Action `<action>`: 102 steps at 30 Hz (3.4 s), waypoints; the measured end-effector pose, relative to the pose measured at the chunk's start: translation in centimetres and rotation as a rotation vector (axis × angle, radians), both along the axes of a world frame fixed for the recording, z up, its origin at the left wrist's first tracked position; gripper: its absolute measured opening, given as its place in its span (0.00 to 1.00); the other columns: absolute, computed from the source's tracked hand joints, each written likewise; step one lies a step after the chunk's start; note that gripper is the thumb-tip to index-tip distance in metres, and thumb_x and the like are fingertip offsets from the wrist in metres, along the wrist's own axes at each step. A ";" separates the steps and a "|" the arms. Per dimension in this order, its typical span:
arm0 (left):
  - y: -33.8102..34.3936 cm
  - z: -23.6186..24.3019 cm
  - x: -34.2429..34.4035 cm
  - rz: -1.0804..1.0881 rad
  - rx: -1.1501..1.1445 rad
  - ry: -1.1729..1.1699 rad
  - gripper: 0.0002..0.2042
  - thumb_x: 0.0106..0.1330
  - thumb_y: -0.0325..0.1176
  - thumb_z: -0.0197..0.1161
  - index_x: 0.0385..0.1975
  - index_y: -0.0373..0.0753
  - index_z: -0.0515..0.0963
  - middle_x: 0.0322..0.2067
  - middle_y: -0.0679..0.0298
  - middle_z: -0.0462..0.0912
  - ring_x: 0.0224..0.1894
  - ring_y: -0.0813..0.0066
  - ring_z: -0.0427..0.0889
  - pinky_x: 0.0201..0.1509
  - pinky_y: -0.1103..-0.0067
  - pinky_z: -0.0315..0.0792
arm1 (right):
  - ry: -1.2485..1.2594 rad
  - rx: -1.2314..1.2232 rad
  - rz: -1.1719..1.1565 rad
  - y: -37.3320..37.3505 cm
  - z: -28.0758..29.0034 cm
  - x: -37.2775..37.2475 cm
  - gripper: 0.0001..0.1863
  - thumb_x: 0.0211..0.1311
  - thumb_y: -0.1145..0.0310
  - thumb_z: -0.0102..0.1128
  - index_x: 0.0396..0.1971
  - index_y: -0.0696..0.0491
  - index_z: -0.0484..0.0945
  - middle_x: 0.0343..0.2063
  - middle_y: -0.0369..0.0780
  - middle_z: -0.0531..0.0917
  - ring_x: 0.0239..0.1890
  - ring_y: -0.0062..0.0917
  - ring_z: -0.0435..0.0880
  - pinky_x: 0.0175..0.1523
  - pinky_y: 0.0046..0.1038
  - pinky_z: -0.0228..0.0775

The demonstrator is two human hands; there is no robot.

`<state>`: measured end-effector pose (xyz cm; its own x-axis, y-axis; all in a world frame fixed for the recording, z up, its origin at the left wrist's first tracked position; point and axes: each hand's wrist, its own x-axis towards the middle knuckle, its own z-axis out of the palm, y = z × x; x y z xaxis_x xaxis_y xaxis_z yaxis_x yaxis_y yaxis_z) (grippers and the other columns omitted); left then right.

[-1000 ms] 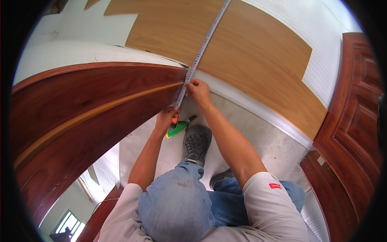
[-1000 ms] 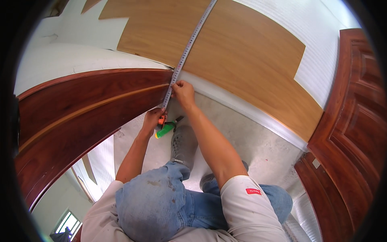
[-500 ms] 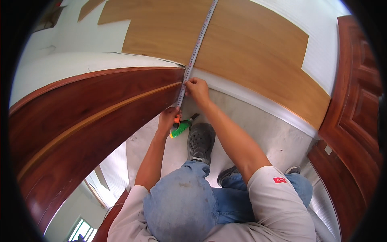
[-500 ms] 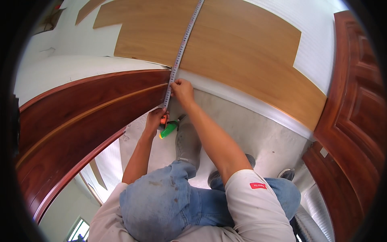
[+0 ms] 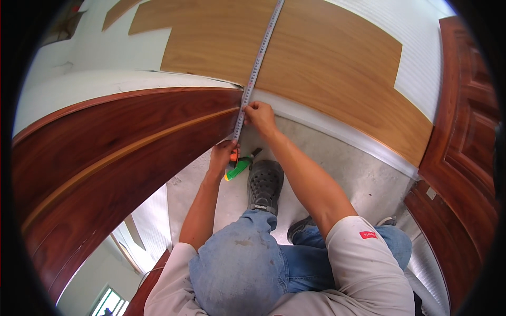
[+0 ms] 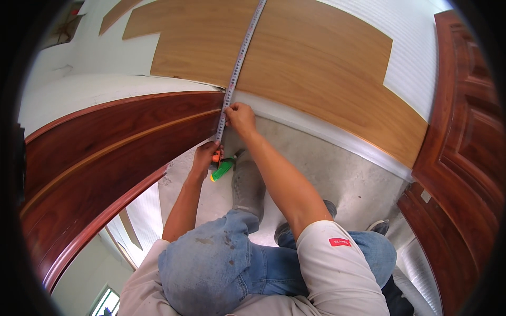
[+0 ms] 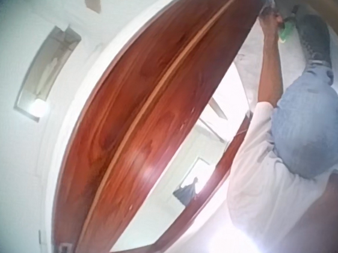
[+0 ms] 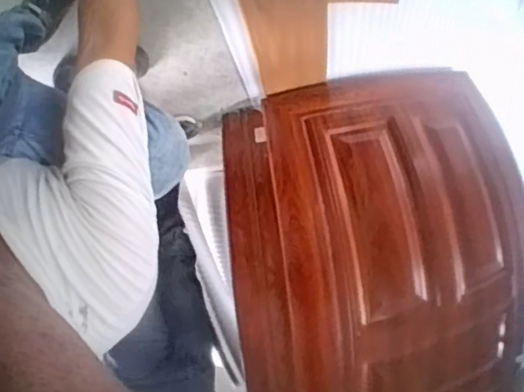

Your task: The person cuts open a package of floorboards with a utility knife, carries the floorboards into a room, trims and lays down foam underlayment, arranges the floorboards on the floor, and measures the floor using a tape measure.

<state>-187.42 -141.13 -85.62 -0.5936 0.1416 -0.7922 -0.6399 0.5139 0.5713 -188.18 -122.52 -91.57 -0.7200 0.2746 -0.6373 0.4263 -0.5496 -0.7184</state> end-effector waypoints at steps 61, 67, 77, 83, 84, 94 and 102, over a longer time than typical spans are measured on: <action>-3.4 -4.5 1.6 -0.314 -0.103 0.256 0.16 0.71 0.43 0.55 0.33 0.36 0.81 0.29 0.63 0.83 0.33 0.74 0.78 0.42 0.74 0.71 | -0.018 0.455 0.262 0.4 -0.6 0.6 0.17 0.62 0.55 0.60 0.33 0.55 0.86 0.23 0.42 0.86 0.27 0.30 0.86 0.36 0.36 0.76; -1.6 -2.0 1.6 0.001 0.043 0.007 0.14 0.72 0.38 0.58 0.34 0.31 0.80 0.26 0.64 0.82 0.27 0.78 0.81 0.34 0.81 0.74 | -0.051 0.294 0.207 0.1 -0.4 0.8 0.13 0.59 0.60 0.61 0.32 0.55 0.85 0.24 0.40 0.87 0.26 0.24 0.87 0.37 0.31 0.77; -2.2 -2.6 2.5 0.031 0.059 -0.029 0.14 0.72 0.37 0.60 0.35 0.30 0.80 0.26 0.64 0.81 0.27 0.79 0.80 0.34 0.82 0.75 | -0.054 0.177 0.145 0.1 1.0 1.7 0.12 0.61 0.62 0.61 0.33 0.57 0.84 0.23 0.38 0.86 0.25 0.22 0.87 0.34 0.25 0.77; -1.5 -2.7 2.4 0.014 0.060 -0.017 0.14 0.72 0.37 0.60 0.35 0.30 0.80 0.26 0.64 0.81 0.28 0.79 0.80 0.34 0.82 0.75 | -0.070 0.223 0.176 0.7 0.3 1.5 0.13 0.62 0.60 0.60 0.32 0.56 0.84 0.23 0.38 0.86 0.25 0.21 0.87 0.35 0.25 0.76; -1.6 -2.7 2.3 0.017 0.065 -0.016 0.14 0.72 0.37 0.60 0.35 0.30 0.80 0.26 0.64 0.81 0.28 0.79 0.80 0.34 0.82 0.75 | -0.071 0.231 0.183 0.6 0.2 1.5 0.13 0.62 0.60 0.60 0.32 0.55 0.84 0.23 0.37 0.86 0.25 0.21 0.87 0.36 0.25 0.76; -1.7 -2.4 2.0 -0.004 0.009 -0.016 0.14 0.72 0.37 0.60 0.35 0.29 0.80 0.27 0.64 0.82 0.28 0.79 0.81 0.34 0.82 0.75 | -0.009 0.234 0.201 0.2 -0.2 1.4 0.11 0.63 0.67 0.59 0.35 0.61 0.81 0.25 0.38 0.85 0.25 0.20 0.83 0.33 0.24 0.76; -1.4 -1.9 2.4 -0.208 -0.094 0.190 0.18 0.70 0.47 0.59 0.32 0.37 0.81 0.29 0.63 0.83 0.32 0.74 0.78 0.40 0.74 0.72 | -0.110 0.574 0.331 0.2 -3.0 1.1 0.16 0.58 0.57 0.59 0.34 0.55 0.84 0.30 0.49 0.86 0.35 0.42 0.86 0.41 0.43 0.76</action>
<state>-184.97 -142.57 -87.50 -0.6986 0.2072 -0.6848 -0.4012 0.6791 0.6147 -187.07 -122.32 -94.54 -0.7639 0.3675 -0.5305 0.5940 0.0791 -0.8005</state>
